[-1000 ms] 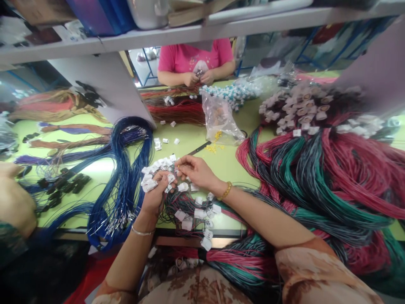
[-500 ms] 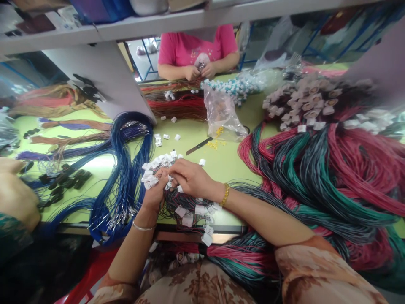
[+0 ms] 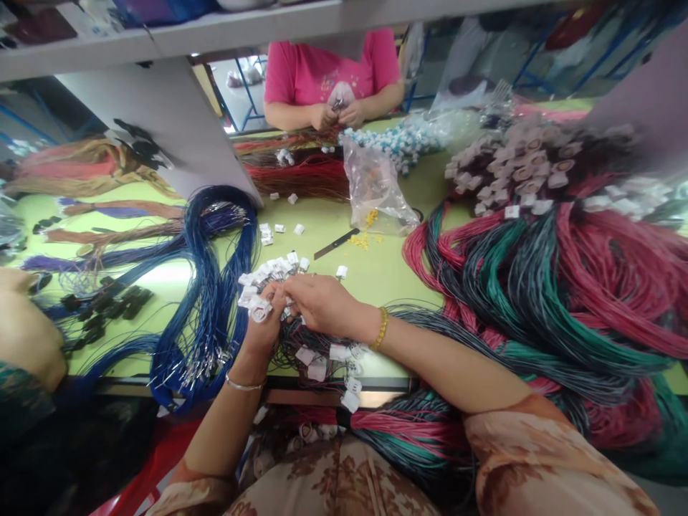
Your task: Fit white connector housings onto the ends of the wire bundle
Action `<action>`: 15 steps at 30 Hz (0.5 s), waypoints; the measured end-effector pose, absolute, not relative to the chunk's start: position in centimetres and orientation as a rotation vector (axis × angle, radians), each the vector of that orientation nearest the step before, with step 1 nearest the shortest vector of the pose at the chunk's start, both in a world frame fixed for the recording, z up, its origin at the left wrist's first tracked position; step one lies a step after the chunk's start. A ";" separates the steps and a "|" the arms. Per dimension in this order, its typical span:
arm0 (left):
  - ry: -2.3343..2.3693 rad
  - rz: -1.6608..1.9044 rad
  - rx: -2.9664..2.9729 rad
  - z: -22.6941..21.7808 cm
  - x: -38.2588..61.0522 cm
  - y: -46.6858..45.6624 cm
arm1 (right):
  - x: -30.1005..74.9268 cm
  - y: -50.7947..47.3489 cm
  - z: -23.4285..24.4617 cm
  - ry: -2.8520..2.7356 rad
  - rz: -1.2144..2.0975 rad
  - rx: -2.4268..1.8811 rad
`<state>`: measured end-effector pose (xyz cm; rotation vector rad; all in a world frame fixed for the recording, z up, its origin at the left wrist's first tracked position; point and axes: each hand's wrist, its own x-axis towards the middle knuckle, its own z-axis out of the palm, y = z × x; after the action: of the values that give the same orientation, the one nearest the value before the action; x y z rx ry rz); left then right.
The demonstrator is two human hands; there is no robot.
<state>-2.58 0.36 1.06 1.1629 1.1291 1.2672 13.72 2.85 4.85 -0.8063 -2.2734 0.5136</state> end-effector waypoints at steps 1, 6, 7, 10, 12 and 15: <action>1.147 1.286 1.167 1.0 -2.5 0.3 | 13.7 2.8 4.9 -2.258 0.528 -0.849; 1.215 1.373 1.176 0.7 -2.3 0.1 | 13.0 1.4 3.8 -2.234 0.440 -0.910; 1.240 1.389 1.194 0.8 -2.3 0.1 | 12.8 1.0 3.5 -2.245 0.402 -0.901; 1.307 1.424 1.220 1.0 -2.3 0.2 | 12.4 0.2 2.9 -2.280 0.353 -0.877; 1.304 1.413 1.203 1.2 -2.4 0.3 | 12.3 0.4 2.8 -2.237 0.374 -0.890; 1.267 1.369 1.122 1.3 -2.6 0.4 | 12.7 1.7 3.0 -2.102 0.476 -0.894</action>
<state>-2.57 0.40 1.27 1.1219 1.2669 1.3688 12.67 1.65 3.01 -0.8940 -2.1017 0.4761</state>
